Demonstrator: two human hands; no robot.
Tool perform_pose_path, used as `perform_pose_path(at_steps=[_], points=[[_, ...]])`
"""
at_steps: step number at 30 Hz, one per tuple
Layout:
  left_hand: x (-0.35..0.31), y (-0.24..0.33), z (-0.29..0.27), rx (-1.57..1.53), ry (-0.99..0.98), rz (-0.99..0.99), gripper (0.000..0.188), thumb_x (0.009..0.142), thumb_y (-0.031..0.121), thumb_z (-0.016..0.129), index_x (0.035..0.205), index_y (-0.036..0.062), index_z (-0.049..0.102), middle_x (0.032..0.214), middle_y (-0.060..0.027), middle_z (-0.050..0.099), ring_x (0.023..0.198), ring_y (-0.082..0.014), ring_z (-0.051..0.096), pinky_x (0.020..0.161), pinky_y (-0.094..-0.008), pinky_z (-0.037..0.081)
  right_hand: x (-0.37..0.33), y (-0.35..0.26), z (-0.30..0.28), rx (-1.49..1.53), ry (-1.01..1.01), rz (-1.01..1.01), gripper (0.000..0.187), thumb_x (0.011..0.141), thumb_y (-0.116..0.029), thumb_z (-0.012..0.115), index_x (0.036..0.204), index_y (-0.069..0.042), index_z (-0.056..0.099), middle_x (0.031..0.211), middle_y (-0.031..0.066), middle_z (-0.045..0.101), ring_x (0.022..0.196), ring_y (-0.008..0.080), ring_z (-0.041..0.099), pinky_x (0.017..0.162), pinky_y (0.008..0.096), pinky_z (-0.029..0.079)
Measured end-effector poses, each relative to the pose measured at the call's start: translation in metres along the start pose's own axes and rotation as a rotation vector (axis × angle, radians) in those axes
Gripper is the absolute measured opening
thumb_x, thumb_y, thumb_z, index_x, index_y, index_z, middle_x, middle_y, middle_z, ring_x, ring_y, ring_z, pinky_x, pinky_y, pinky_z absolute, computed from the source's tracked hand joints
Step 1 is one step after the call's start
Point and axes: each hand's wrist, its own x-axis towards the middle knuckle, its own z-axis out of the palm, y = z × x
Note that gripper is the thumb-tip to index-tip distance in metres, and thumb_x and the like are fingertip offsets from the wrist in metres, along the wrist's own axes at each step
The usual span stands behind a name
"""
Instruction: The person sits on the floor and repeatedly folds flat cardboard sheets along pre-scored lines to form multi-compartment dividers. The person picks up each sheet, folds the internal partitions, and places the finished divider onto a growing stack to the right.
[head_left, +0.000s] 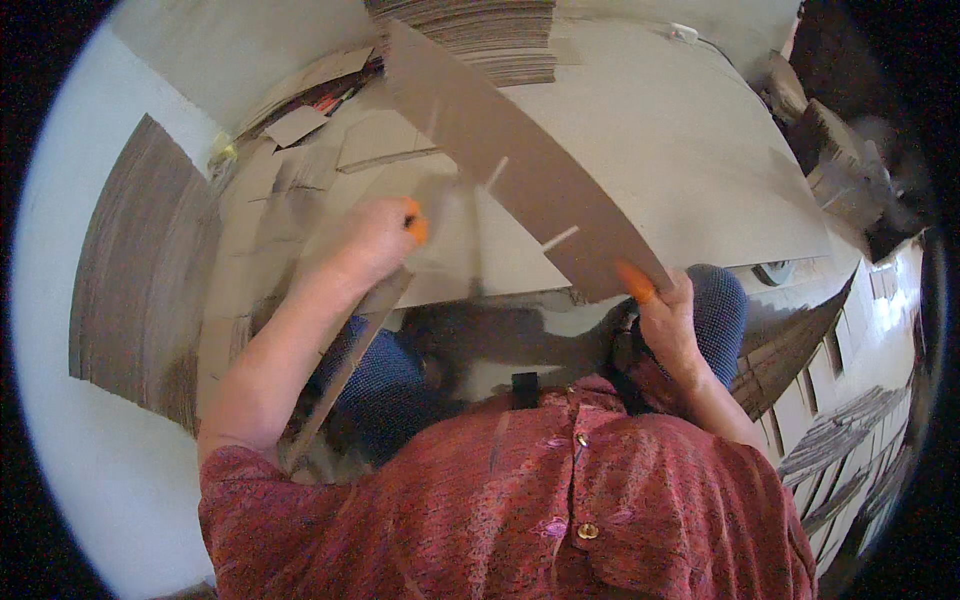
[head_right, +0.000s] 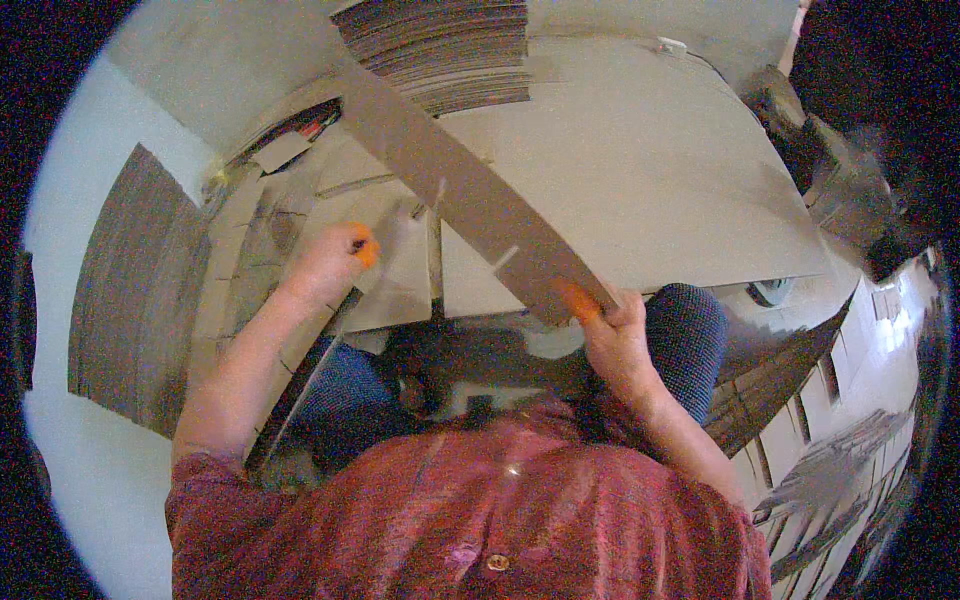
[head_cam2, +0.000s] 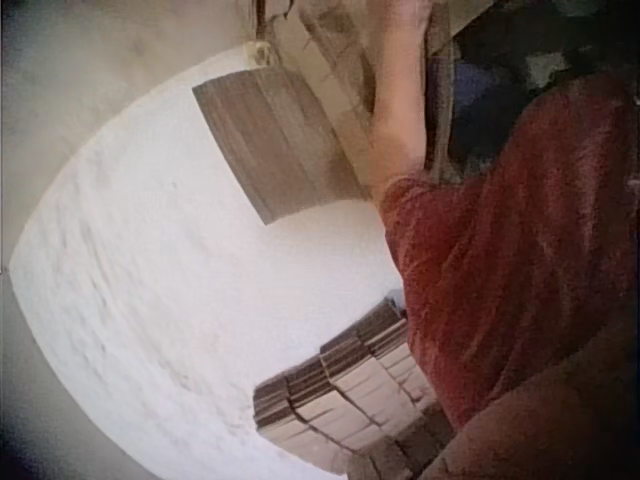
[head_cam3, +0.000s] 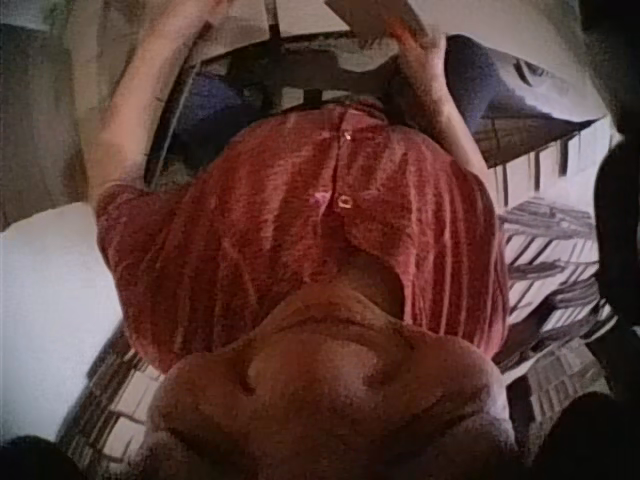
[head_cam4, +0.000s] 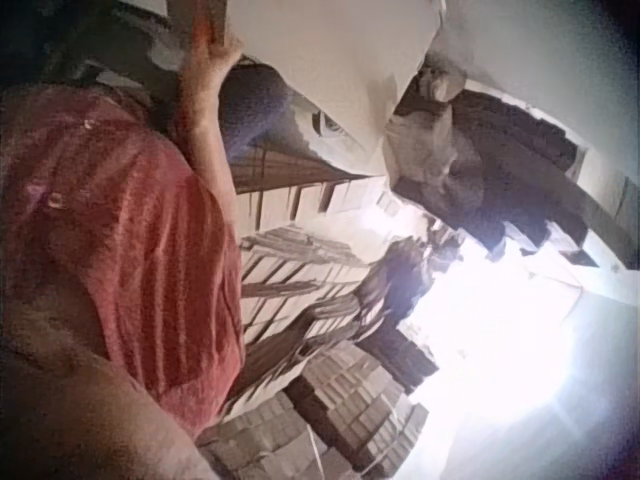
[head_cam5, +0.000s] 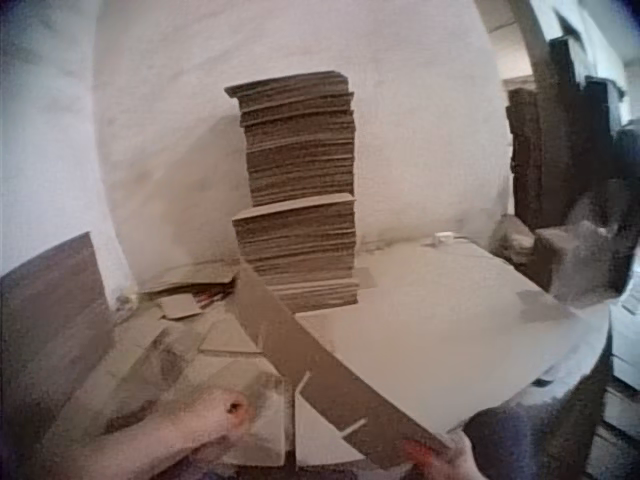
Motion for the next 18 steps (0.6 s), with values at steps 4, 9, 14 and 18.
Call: perform_pose_path(at_steps=[4, 9, 14, 18], points=[[-0.013, 0.083, 0.011, -0.424, -0.166, 0.131, 0.018, 0.081, 0.014, 0.058, 0.083, -0.0042, 0.058, 0.067, -0.0140, 0.058, 0.062, -0.0141, 0.051, 0.057, -0.0325, 0.043, 0.009, 0.003, 0.006, -0.109, 0.019, -0.054, 0.012, 0.083, -0.005, 0.055, 0.089, 0.003, 0.062, 0.067, 0.0036, 0.061, 0.063, 0.0080, 0.048, 0.054, 0.0258, 0.042], [-0.013, 0.117, 0.024, -0.479, -0.261, 0.163, 0.016, 0.083, 0.011, 0.057, 0.087, -0.0043, 0.060, 0.065, -0.0081, 0.058, 0.062, -0.0101, 0.048, 0.056, -0.0285, 0.042, 0.007, 0.009, -0.023, -0.331, -0.006, -0.049, 0.011, 0.080, -0.003, 0.055, 0.087, 0.001, 0.062, 0.063, 0.0134, 0.058, 0.058, 0.0102, 0.047, 0.053, 0.0295, 0.041], [-0.019, 0.142, 0.021, -0.538, -0.297, 0.175, 0.020, 0.084, 0.014, 0.060, 0.092, -0.0044, 0.060, 0.071, -0.0086, 0.060, 0.066, -0.0099, 0.050, 0.059, -0.0277, 0.043, -0.004, 0.021, -0.026, -0.527, -0.088, 0.109, 0.014, 0.084, -0.010, 0.058, 0.090, 0.002, 0.062, 0.063, 0.0067, 0.059, 0.065, 0.0045, 0.042, 0.054, 0.0270, 0.040], [-0.018, 0.117, 0.037, -0.533, -0.027, 0.306, 0.029, 0.083, 0.020, 0.064, 0.098, -0.0047, 0.059, 0.083, -0.0119, 0.062, 0.075, -0.0123, 0.055, 0.069, -0.0270, 0.046, -0.008, 0.037, -0.023, -0.264, -0.052, 0.049, 0.017, 0.082, -0.008, 0.060, 0.096, 0.001, 0.063, 0.076, 0.0150, 0.066, 0.067, 0.0075, 0.048, 0.059, 0.0291, 0.046]])
